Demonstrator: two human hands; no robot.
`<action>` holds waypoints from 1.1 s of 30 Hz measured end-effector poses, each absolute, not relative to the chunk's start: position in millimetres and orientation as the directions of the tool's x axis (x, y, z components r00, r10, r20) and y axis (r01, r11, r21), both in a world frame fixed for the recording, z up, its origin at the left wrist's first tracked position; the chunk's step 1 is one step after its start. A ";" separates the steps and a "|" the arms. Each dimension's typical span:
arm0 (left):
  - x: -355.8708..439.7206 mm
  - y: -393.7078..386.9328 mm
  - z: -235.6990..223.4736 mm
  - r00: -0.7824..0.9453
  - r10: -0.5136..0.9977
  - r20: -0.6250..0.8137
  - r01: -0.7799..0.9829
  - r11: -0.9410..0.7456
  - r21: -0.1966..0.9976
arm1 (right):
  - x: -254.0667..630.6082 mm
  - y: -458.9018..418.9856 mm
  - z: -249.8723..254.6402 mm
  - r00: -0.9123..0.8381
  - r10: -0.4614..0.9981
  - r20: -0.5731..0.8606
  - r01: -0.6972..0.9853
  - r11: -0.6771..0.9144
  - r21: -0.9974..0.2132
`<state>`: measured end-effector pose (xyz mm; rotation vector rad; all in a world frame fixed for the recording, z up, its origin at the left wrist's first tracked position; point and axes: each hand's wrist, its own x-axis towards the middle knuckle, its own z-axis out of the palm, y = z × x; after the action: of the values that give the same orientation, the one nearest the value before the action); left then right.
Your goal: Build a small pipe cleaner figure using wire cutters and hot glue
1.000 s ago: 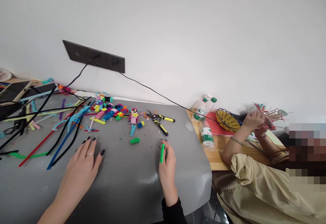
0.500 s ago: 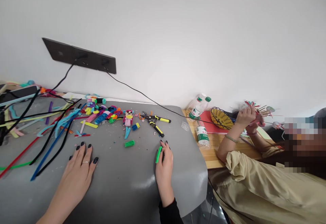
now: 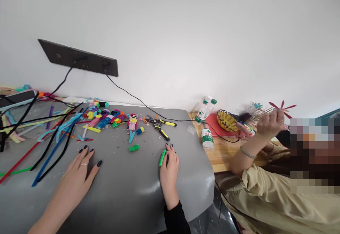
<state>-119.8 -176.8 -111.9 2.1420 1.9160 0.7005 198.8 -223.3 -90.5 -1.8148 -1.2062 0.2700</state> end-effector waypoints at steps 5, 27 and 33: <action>-117.3 -171.3 -92.5 -0.013 0.976 0.218 0.915 -0.077 0.396 | 200.3 -224.2 -92.7 0.493 0.821 0.289 0.618 -0.097 -0.780; -116.7 -143.0 -109.6 0.022 0.969 0.247 0.950 -0.097 0.298 | 197.2 -212.2 -103.4 0.491 0.821 0.291 0.640 -0.113 -0.760; -117.5 -135.4 -104.8 0.036 0.968 0.247 0.947 -0.112 0.302 | 196.5 -205.2 -99.8 0.475 0.844 0.250 0.626 -0.124 -0.770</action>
<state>-117.5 -135.4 -104.8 2.2203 2.0561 0.6082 196.5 -205.2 -99.8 -1.8386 -1.2359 0.3097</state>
